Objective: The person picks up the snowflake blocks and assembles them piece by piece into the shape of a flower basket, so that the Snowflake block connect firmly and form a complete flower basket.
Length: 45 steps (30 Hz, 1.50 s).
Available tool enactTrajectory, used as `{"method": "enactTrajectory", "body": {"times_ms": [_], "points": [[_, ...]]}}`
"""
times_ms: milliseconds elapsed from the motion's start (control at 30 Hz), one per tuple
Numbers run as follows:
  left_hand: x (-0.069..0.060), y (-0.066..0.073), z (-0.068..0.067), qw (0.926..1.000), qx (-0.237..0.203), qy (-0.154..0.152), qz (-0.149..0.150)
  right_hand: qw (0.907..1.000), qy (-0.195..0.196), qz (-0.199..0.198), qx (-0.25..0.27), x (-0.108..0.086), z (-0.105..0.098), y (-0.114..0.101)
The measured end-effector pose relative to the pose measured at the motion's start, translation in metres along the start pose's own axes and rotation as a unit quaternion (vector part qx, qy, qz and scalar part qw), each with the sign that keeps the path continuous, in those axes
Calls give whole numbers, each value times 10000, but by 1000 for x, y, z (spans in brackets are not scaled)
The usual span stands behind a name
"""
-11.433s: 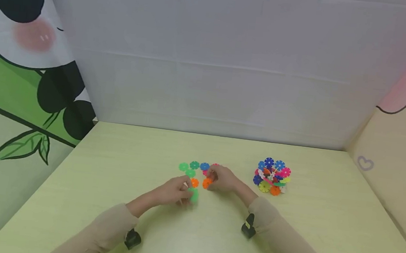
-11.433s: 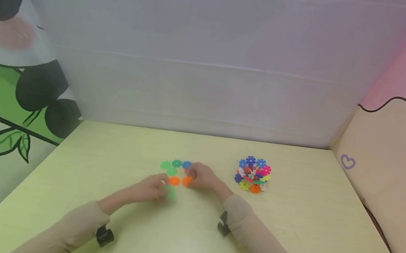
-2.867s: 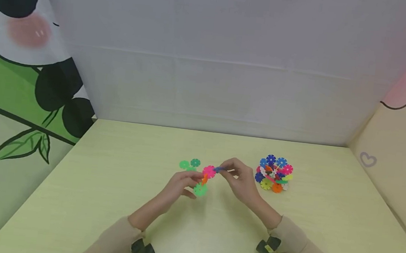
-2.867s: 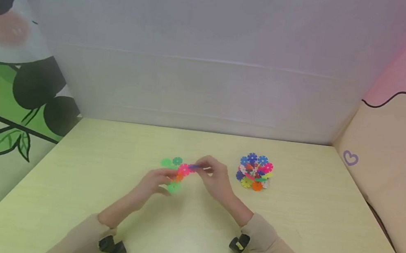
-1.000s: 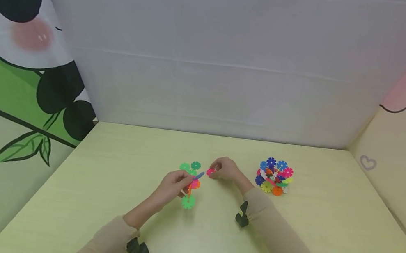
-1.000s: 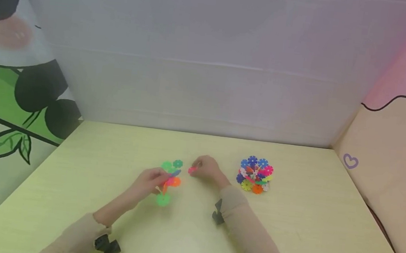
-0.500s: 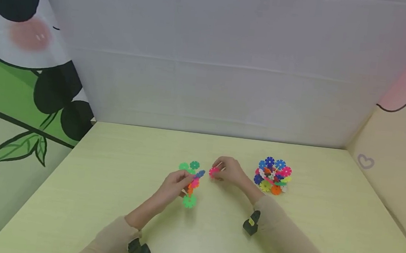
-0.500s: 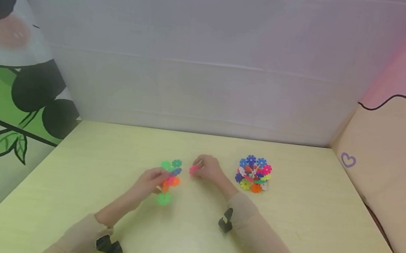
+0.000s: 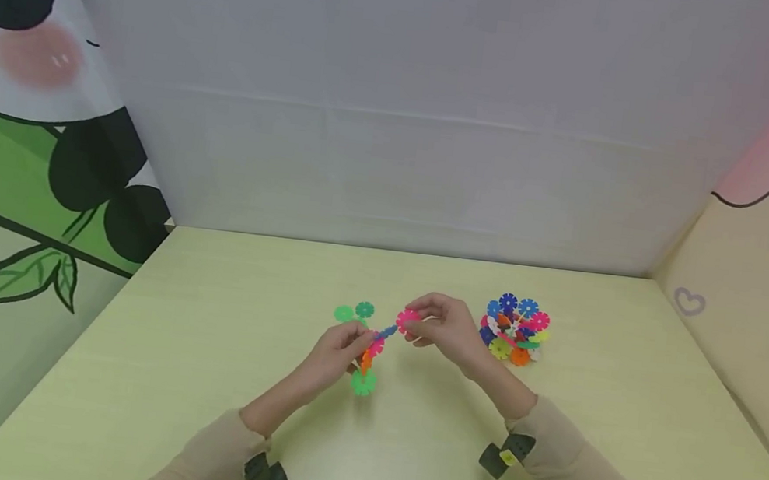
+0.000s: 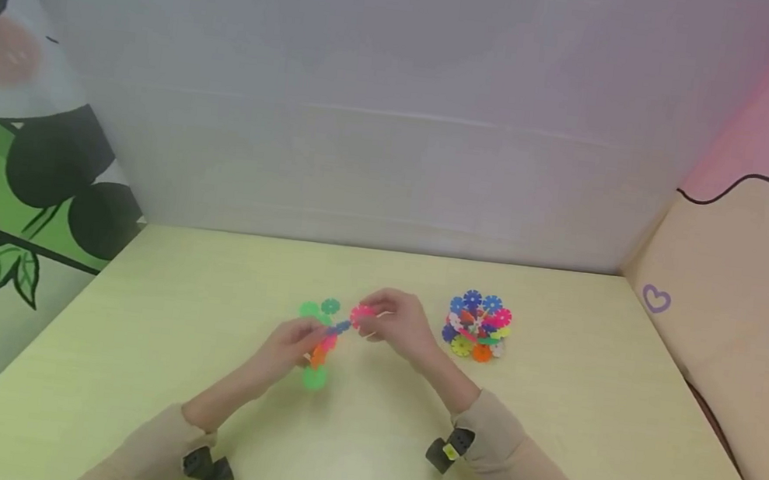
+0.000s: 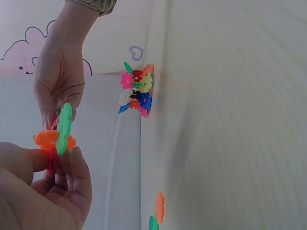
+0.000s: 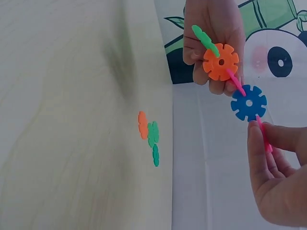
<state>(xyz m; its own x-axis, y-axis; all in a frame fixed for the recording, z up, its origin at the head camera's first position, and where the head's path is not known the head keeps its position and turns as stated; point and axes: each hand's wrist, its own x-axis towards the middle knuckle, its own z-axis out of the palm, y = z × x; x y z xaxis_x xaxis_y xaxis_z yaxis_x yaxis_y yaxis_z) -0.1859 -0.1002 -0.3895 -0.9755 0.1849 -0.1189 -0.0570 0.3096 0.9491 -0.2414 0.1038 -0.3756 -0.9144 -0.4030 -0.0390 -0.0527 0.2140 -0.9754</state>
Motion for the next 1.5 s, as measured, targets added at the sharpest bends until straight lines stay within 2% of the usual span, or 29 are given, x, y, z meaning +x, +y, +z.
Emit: {"method": "enactTrajectory", "body": {"times_ms": [167, 333, 433, 567, 733, 867, 1000, 1067, 1233, 1367, 1500], "points": [[-1, 1, 1, 9992, 282, 108, 271, 9995, 156, -262, -59, -5, 7, 2], [-2, 4, 6, 9938, 685, 649, 584, 9967, 741, -223, 258, -8, 18, 4], [-4, 6, 8, 9906, 813, 891, 646, 9941, 974, -249, 401, -10, 25, 3], [-6, 6, 8, 9904, 752, 978, 616, 9932, 1001, -339, 480, -11, 28, 0], [-7, 2, 0, 9936, 547, 878, 455, 9965, 551, -474, 418, -5, 28, -2], [-10, -6, -12, 9949, 468, 863, 253, 9970, -57, -766, -130, 7, 27, 2], [-16, -14, -27, 9939, 408, 1025, -53, 9928, -467, -874, -667, 27, 26, 10], [-19, -19, -34, 9926, 398, 1131, -197, 9900, -605, -855, -946, 39, 27, 19], [-25, -26, -46, 9897, 430, 1285, -463, 9820, -979, -437, -1553, 64, 37, 39], [-29, -29, -50, 9884, 477, 1335, -543, 9706, -1259, -270, -2034, 71, 46, 47], [-31, -30, -52, 9882, 446, 1346, -577, 9604, -1372, -395, -2393, 73, 53, 50]]}}
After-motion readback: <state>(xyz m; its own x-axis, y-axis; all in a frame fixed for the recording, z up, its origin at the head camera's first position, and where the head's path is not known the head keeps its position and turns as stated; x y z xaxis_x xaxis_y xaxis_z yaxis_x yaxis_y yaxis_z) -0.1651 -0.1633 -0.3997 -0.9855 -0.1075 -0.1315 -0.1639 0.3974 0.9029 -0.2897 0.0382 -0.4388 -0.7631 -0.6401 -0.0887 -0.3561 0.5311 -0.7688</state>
